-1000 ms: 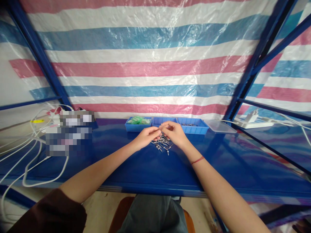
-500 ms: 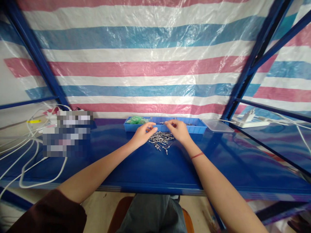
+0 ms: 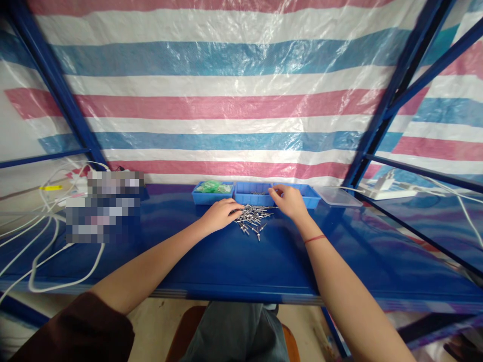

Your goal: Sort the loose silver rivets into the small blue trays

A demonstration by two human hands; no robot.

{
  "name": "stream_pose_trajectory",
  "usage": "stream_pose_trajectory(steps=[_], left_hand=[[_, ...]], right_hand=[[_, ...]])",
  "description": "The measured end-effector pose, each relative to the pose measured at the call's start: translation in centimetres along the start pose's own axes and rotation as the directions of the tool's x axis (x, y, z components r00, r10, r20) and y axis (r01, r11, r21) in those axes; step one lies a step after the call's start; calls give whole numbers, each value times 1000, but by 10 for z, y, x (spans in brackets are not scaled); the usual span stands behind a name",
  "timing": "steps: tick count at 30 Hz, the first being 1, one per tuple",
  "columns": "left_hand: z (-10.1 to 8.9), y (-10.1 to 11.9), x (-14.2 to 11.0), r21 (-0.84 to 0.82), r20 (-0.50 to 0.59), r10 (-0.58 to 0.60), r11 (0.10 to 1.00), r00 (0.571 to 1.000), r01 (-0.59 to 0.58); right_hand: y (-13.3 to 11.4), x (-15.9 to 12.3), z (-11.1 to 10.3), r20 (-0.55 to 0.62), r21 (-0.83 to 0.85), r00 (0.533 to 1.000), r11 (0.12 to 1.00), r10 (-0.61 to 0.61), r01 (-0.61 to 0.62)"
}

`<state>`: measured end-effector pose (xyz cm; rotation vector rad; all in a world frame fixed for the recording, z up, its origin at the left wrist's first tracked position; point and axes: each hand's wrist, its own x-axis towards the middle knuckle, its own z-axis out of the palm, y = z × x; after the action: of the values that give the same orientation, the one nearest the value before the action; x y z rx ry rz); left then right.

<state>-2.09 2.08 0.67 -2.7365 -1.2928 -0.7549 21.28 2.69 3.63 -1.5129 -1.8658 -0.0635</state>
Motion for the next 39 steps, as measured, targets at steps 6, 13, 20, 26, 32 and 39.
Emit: stream_pose_trajectory(steps=[6,13,20,26,32,39], left_hand=[[1,4,2,34,-43,-87,996,995,88],[4,3,8,-332,-145,-223,929,964,165],[12,10,10,-559,-87,-312,802,946,213],[14,12,10,-653,-25,-251,737,968,174],[12,15,8,-634,-79,-197,766,977,103],[4,17,7,-553,-279,-243,832,929,52]], right_hand=[[-21,-9,10,255,147,943,972,-215,182],[-26,-13,22,307,450,929,892,-208,50],[-39,-14,16,287,666,952,737,-111,-115],[-41,-15,14,223,659,969,749,-106,-70],[-40,-15,17,148,593,967,801,-210,83],[-43,-16,15,123,526,971,843,-207,113]])
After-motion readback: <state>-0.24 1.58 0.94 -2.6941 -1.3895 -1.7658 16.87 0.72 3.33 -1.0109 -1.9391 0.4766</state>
